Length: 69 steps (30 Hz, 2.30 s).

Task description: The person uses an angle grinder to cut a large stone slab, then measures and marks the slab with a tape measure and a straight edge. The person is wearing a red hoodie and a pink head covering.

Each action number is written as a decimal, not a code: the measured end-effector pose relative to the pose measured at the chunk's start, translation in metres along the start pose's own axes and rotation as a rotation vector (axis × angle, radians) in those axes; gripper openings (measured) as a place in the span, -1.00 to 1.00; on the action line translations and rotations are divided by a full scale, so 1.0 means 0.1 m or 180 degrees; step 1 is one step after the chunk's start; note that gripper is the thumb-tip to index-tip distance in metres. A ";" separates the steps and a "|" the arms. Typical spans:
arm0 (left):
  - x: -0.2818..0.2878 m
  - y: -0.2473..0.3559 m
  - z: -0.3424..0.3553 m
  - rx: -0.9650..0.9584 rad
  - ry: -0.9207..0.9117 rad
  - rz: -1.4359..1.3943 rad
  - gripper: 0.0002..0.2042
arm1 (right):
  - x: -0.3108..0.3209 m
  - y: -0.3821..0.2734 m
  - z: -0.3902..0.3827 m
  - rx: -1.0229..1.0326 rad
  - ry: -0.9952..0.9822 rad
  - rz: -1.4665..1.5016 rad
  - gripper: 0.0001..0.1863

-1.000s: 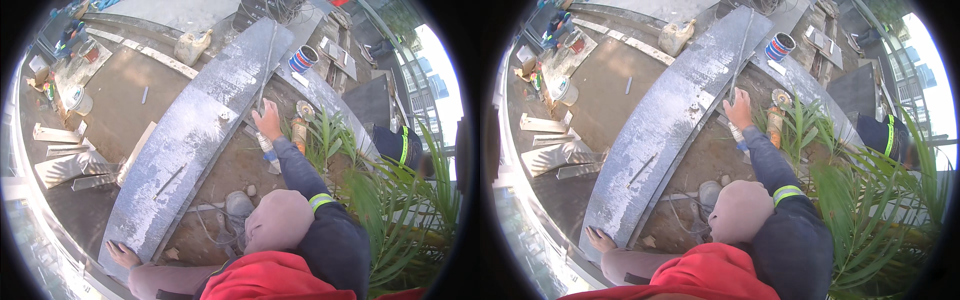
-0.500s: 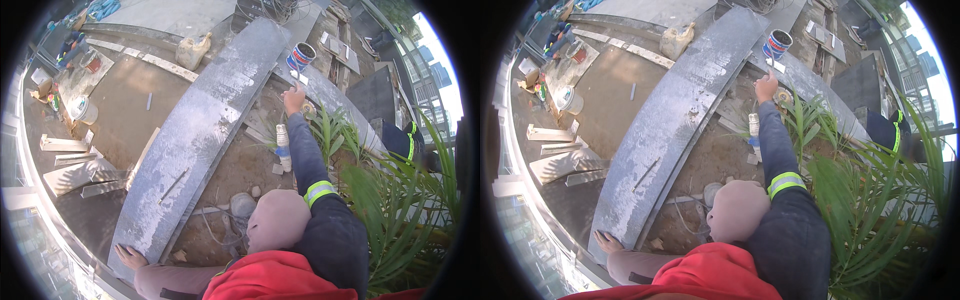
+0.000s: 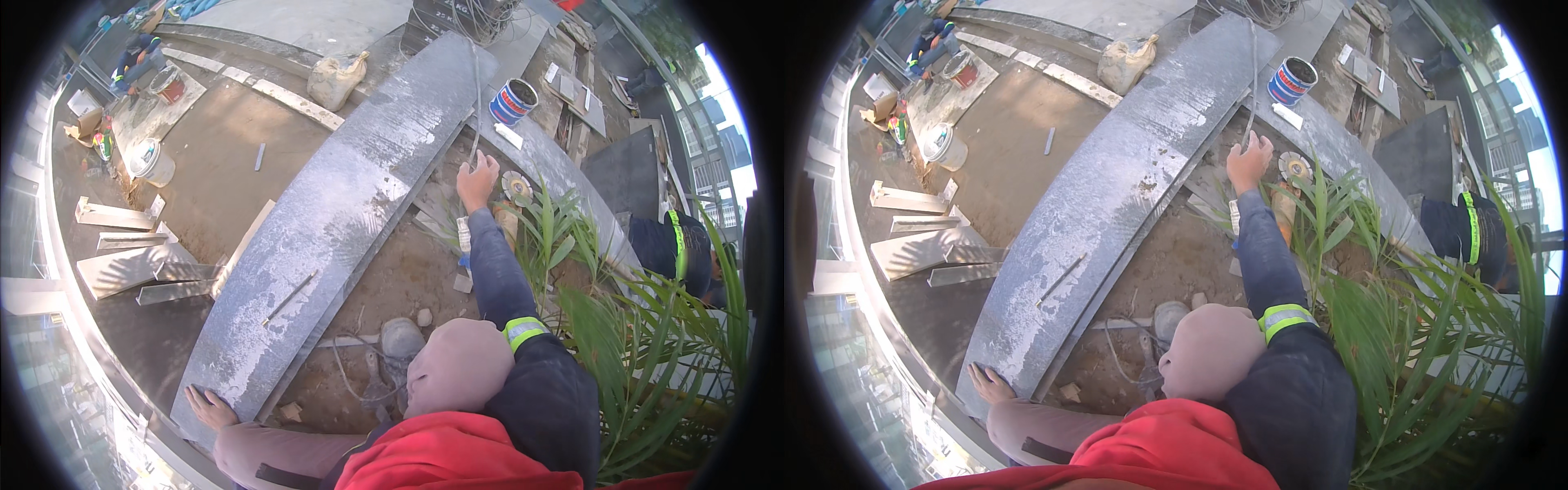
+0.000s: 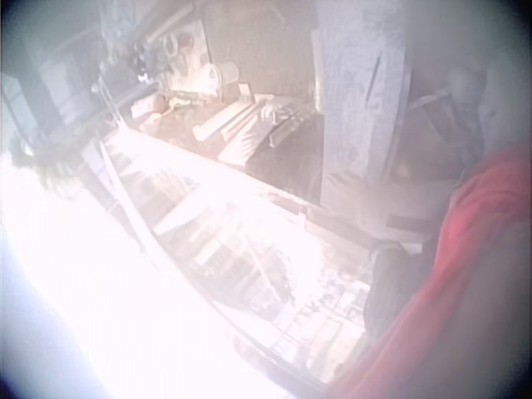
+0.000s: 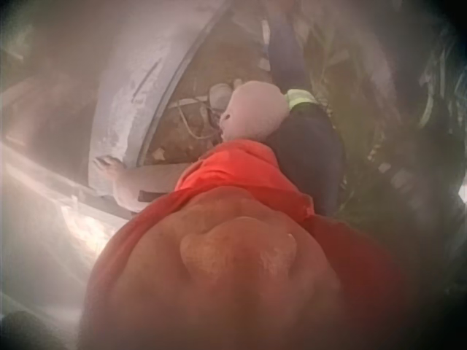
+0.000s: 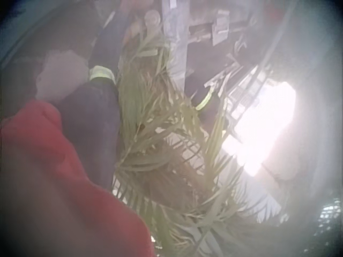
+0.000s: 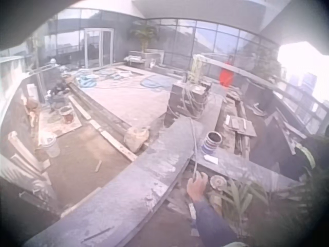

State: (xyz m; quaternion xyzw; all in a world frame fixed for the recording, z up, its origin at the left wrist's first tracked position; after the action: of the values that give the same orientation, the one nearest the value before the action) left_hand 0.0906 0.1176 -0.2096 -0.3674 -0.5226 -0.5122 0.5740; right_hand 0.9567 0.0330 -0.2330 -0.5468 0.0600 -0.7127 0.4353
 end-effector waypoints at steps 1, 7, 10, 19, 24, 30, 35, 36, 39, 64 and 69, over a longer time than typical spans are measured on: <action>-0.04 -0.01 0.00 -0.0030 0.0014 -0.0045 -0.48 | 0.05 -0.01 0.02 0.0078 0.0026 0.0004 -0.37; -0.08 0.04 -0.07 0.0046 -0.0111 -0.0057 -0.49 | 0.16 -0.37 -0.02 0.0650 0.0032 0.0355 -0.42; 0.00 0.10 -0.02 -0.0064 -0.0049 0.0040 -0.48 | 0.13 -0.83 -0.26 0.1028 -0.0176 0.0634 -0.44; -0.10 -0.02 -0.03 -0.0024 0.0008 -0.0068 -0.49 | -0.03 -1.87 -0.84 0.1923 -0.1353 0.0899 -0.50; -0.09 0.05 -0.06 -0.0028 0.0026 -0.0098 -0.49 | -0.15 -1.70 -1.07 0.2249 -0.1674 0.0487 -0.51; 0.03 0.11 -0.12 0.0053 -0.0039 -0.0016 -0.48 | -0.23 -1.81 -1.14 0.2607 -0.1548 0.0211 -0.51; -0.04 0.03 -0.07 0.0150 0.0046 -0.0126 -0.48 | -0.36 -1.78 -1.30 0.2903 -0.1455 -0.0050 -0.48; -0.01 0.07 -0.01 0.0099 0.0080 -0.0096 -0.47 | -0.36 -1.73 -1.29 0.2904 -0.1402 0.0044 -0.48; 0.01 0.27 0.13 0.0121 0.0077 -0.0304 -0.47 | -0.41 -1.47 -1.16 0.3034 -0.1350 -0.0356 -0.46; 1.00 -1.95 -3.69 0.3327 0.0125 -0.0745 -0.85 | -0.17 -3.21 -2.28 0.4665 -0.3510 0.0210 -0.53; 1.03 -1.74 -4.24 0.3780 0.0100 -0.0846 -0.89 | -0.34 -3.64 -2.95 0.5019 -0.4417 0.0224 -0.69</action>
State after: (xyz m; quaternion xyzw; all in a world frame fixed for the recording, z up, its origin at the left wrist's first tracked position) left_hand 0.0087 -0.3449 -0.2068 0.0915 -0.7518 -0.2058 0.6197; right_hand 0.5106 0.1644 -0.1695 -0.3949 -0.6678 -0.0671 0.6274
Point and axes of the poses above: each hand's wrist, its own z-axis towards the middle knuckle, its own x-axis out of the back of the hand, y = z × x, the point moved 5 cm from there along z, towards the middle knuckle, and after that the axes turned 8 degrees about x, right-handed, at the moved point
